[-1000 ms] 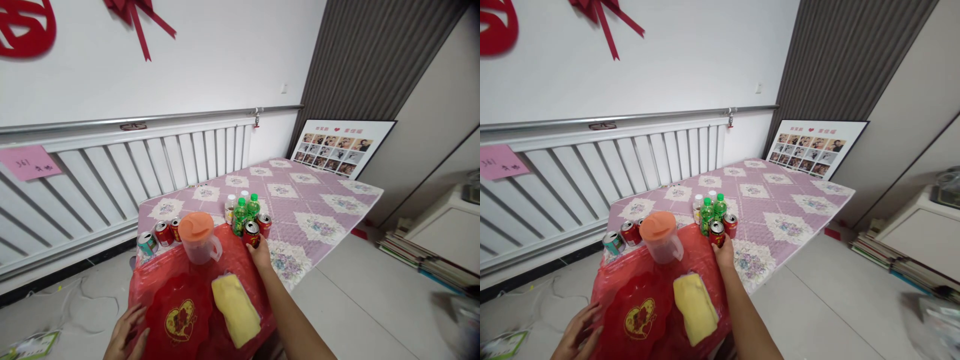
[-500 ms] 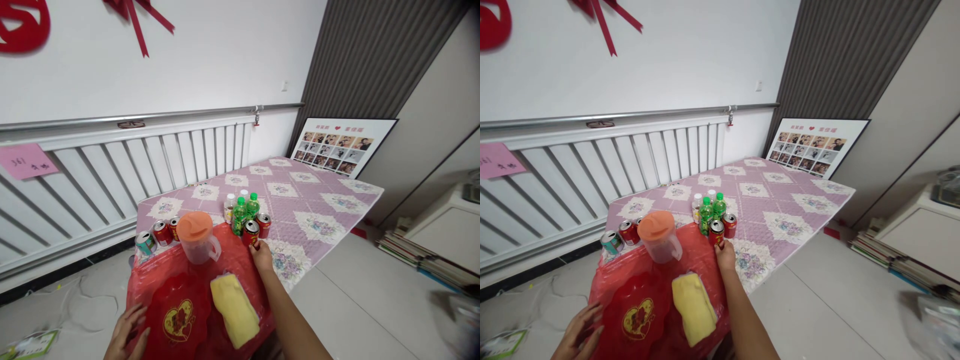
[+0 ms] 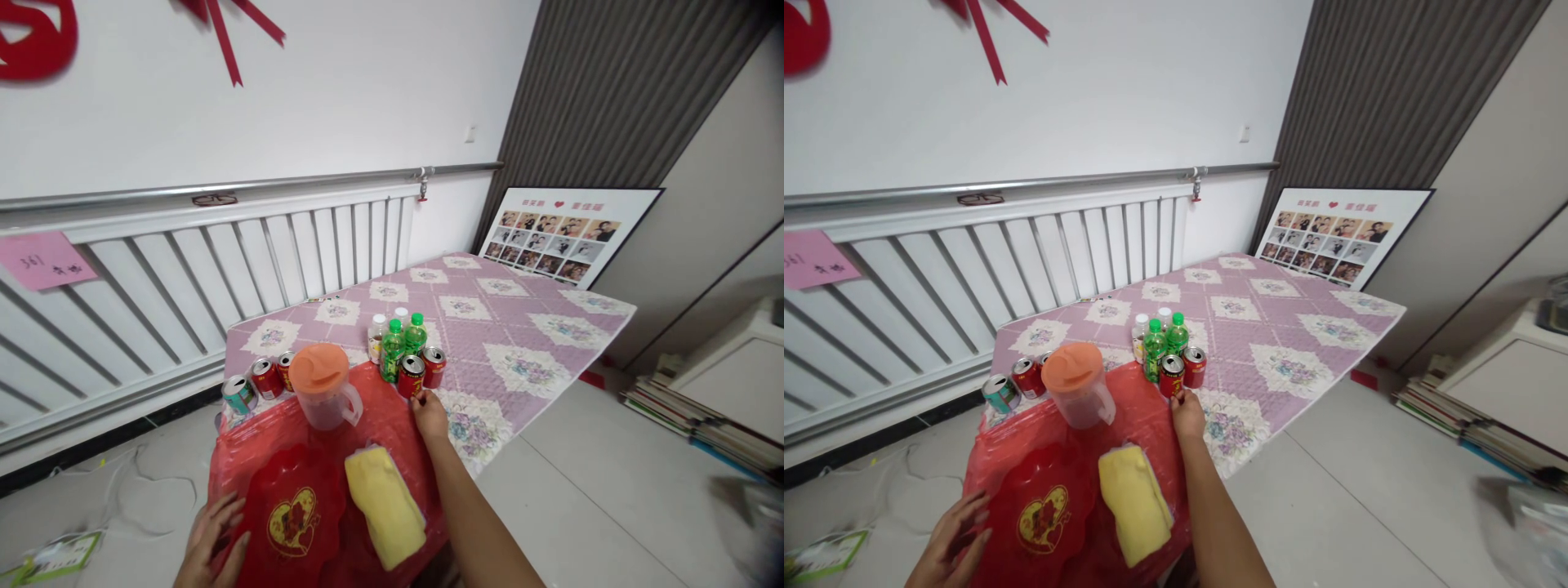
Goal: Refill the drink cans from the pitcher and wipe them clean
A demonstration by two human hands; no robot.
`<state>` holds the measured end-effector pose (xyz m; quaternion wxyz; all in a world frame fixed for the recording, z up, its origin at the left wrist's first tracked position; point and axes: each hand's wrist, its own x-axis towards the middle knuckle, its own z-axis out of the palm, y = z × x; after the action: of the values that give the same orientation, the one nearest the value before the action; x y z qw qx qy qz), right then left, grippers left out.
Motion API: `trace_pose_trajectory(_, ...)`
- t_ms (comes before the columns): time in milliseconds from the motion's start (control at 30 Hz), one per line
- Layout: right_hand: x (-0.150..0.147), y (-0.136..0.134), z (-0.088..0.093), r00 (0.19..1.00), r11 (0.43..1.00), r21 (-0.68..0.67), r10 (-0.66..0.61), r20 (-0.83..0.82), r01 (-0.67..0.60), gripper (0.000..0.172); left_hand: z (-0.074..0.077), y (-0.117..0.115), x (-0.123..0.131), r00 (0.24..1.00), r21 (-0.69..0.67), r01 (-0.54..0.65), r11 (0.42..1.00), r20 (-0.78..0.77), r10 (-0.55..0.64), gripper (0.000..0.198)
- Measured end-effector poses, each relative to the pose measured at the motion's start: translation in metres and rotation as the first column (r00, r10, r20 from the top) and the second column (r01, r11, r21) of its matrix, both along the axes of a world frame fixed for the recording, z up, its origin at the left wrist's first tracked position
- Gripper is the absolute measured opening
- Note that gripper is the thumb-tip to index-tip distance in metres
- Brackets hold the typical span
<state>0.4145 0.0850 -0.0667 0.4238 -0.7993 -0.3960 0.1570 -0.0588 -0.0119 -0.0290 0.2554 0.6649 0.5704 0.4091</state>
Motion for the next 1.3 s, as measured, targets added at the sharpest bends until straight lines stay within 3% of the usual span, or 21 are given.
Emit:
trace_pose_trajectory(300,0.013,-0.018,0.003,0.989,0.998,0.063,0.01,-0.149,-0.001,0.034,-0.003,-0.002,-0.005,0.999,0.007,0.005,1.0,0.036,-0.005,0.041)
trace_pose_trajectory(633,0.004,-0.09,0.023,0.979,0.968,0.22,-0.077,-0.189,0.118,0.029,-0.002,-0.021,-0.006,0.998,0.039,-0.025,0.999,0.062,0.023,0.039)
trace_pose_trajectory(833,-0.034,-0.13,0.038,0.973,0.938,0.302,-0.109,-0.204,0.168,0.036,0.009,-0.039,-0.004,0.991,0.026,-0.007,1.0,0.135,0.003,0.039)
trace_pose_trajectory(1133,-0.114,-0.169,0.039,0.977,0.932,0.349,-0.029,-0.211,0.103,0.044,0.008,-0.066,-0.012,0.976,0.012,-0.015,1.0,0.219,0.012,0.036)
trace_pose_trajectory(1300,-0.152,-0.188,0.041,0.973,0.933,0.357,0.046,-0.226,0.039,0.044,0.02,-0.074,-0.015,0.964,0.015,-0.022,1.0,0.266,0.017,0.034)
